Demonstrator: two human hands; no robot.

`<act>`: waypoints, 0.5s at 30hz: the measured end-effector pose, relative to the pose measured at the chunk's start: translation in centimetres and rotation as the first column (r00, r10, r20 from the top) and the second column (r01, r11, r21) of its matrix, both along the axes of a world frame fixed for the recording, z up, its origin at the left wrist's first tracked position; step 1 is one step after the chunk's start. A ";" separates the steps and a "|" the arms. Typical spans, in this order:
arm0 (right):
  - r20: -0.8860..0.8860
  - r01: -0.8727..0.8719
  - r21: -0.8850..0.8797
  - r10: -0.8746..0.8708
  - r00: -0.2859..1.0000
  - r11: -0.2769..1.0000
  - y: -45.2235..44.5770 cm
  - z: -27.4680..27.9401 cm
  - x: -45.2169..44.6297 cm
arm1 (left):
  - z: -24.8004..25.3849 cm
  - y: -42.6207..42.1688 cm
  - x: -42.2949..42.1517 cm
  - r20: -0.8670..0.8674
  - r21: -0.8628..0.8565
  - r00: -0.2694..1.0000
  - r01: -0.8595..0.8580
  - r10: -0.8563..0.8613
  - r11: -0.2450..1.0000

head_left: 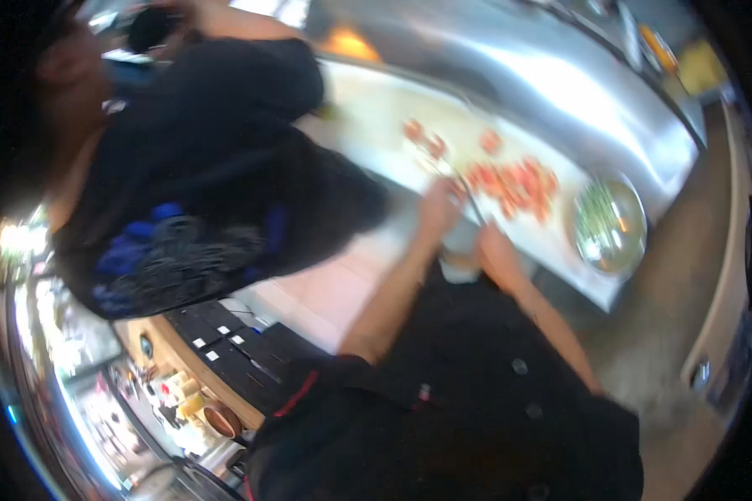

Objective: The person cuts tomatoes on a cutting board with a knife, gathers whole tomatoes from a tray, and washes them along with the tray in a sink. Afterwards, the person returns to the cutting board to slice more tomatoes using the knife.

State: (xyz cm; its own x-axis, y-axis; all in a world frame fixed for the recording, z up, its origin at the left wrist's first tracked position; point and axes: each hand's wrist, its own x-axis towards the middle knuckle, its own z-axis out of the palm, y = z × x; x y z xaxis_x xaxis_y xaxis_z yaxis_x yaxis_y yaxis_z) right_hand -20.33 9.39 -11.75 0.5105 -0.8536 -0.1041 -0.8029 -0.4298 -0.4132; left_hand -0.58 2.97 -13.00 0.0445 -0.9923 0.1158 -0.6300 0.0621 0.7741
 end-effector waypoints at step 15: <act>0.227 0.306 0.232 -0.357 0.906 0.923 -0.7 1.6 0.5 | 1.2 -0.3 0.1 -0.200 -0.035 0.979 0.024 -0.031 0.999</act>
